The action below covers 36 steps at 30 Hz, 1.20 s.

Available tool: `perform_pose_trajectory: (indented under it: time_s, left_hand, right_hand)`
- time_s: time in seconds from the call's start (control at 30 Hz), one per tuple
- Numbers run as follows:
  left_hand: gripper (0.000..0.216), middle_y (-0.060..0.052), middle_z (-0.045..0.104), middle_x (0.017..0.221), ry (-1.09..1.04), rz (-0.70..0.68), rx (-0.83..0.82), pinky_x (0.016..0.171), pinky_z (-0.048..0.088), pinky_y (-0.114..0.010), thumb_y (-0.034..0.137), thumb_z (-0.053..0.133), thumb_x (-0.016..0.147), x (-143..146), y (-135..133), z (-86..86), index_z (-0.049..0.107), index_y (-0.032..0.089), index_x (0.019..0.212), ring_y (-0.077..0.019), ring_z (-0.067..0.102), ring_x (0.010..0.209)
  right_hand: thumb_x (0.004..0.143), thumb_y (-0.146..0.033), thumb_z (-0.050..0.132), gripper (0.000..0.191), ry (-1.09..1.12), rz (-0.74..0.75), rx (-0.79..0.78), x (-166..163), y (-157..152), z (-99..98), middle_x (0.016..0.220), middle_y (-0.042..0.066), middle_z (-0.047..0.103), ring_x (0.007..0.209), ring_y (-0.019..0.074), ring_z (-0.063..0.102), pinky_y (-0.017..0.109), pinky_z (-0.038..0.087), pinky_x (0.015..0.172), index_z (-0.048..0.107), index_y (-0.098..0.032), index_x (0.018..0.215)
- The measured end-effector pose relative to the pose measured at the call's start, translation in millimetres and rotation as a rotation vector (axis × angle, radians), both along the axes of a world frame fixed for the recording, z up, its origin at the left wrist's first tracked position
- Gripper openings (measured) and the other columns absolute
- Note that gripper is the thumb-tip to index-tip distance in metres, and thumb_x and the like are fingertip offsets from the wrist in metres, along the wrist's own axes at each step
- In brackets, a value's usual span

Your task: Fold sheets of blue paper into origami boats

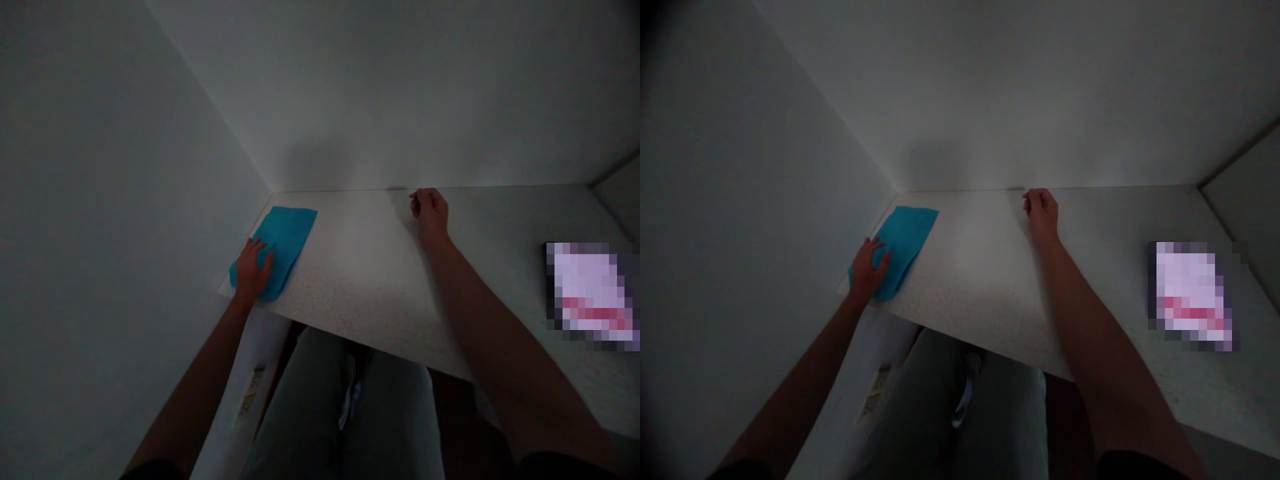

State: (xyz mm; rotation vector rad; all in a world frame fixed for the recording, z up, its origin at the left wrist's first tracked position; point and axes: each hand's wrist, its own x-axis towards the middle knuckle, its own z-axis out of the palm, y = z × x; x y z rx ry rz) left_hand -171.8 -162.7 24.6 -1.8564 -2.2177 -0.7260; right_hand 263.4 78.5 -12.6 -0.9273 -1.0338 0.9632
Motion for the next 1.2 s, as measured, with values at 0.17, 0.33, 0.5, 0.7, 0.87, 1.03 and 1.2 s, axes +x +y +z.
perform_pose_trajectory:
  time_s: [0.17,0.33,0.5,0.7,0.87,1.03,1.2]
  left_hand:
    - [0.072,-0.019,0.041,0.179,-0.001,0.111,-0.279,0.136,0.026,-0.067,0.057,0.054,0.107,31,7,-21.3,0.05,0.018,0.167,-0.0412,0.031,0.17]
    - [0.077,-0.019,0.033,0.182,-0.004,0.124,-0.328,0.138,0.019,-0.066,0.061,0.05,0.108,38,2,-23.5,0.044,0.018,0.171,-0.0395,0.026,0.172]
    - [0.096,-0.025,0.032,0.182,0.026,0.072,-0.321,0.136,0.021,-0.067,0.073,0.067,0.096,38,1,-12.9,0.046,0.014,0.169,-0.045,0.027,0.17]
    - [0.071,-0.019,0.064,0.158,0.027,-0.028,-0.328,0.107,0.057,-0.049,0.06,0.078,0.092,45,0,12.5,0.068,0.02,0.149,-0.0405,0.072,0.128]
    - [0.013,-0.011,0.083,0.109,-0.004,-0.039,-0.322,0.085,0.059,-0.041,0.033,0.073,0.094,42,8,28.3,0.082,0.026,0.101,-0.0333,0.077,0.098]
    - [0.019,-0.008,0.082,0.102,-0.037,0.003,-0.218,0.085,0.059,-0.041,0.04,0.067,0.103,44,7,54.6,0.08,0.027,0.104,-0.0308,0.077,0.093]
    - [0.025,-0.008,0.083,0.114,0.017,-0.636,-0.223,0.099,0.058,-0.039,0.033,0.055,0.111,83,-16,77.8,0.079,0.026,0.112,-0.025,0.078,0.105]
  right_hand:
    - [0.087,-0.075,0.077,0.05,-0.021,-0.018,0.01,1,0,-2.1,0.063,-0.001,0.054,0.054,0.0143,0.046,0.03,0.033,0.048,0.064,-0.028,0.075]
    - [0.086,-0.078,0.078,0.05,-0.065,0.021,0.007,5,0,-1.7,0.064,0.001,0.056,0.055,0.0175,0.048,0.033,0.034,0.047,0.063,-0.031,0.076]
    - [0.088,-0.078,0.076,0.05,-0.091,0.026,0.013,6,-2,0.3,0.064,0.0,0.054,0.056,0.018,0.049,0.034,0.035,0.048,0.062,-0.031,0.077]
    - [0.088,-0.075,0.077,0.049,-0.088,0.018,-0.002,7,-1,-2.2,0.064,0.0,0.054,0.056,0.0164,0.049,0.032,0.035,0.048,0.063,-0.03,0.076]
    - [0.088,-0.073,0.077,0.05,-0.076,0.01,-0.005,7,-5,1.7,0.064,-0.003,0.051,0.056,0.0135,0.046,0.029,0.034,0.05,0.062,-0.027,0.077]
    - [0.084,-0.072,0.078,0.05,-0.054,0.015,-0.02,5,-8,4.7,0.064,-0.004,0.053,0.056,0.0104,0.044,0.025,0.033,0.052,0.064,-0.024,0.077]
    - [0.087,-0.074,0.075,0.051,-0.052,-0.018,-0.019,7,-8,2.8,0.064,-0.005,0.051,0.055,0.0102,0.044,0.025,0.034,0.051,0.062,-0.025,0.077]
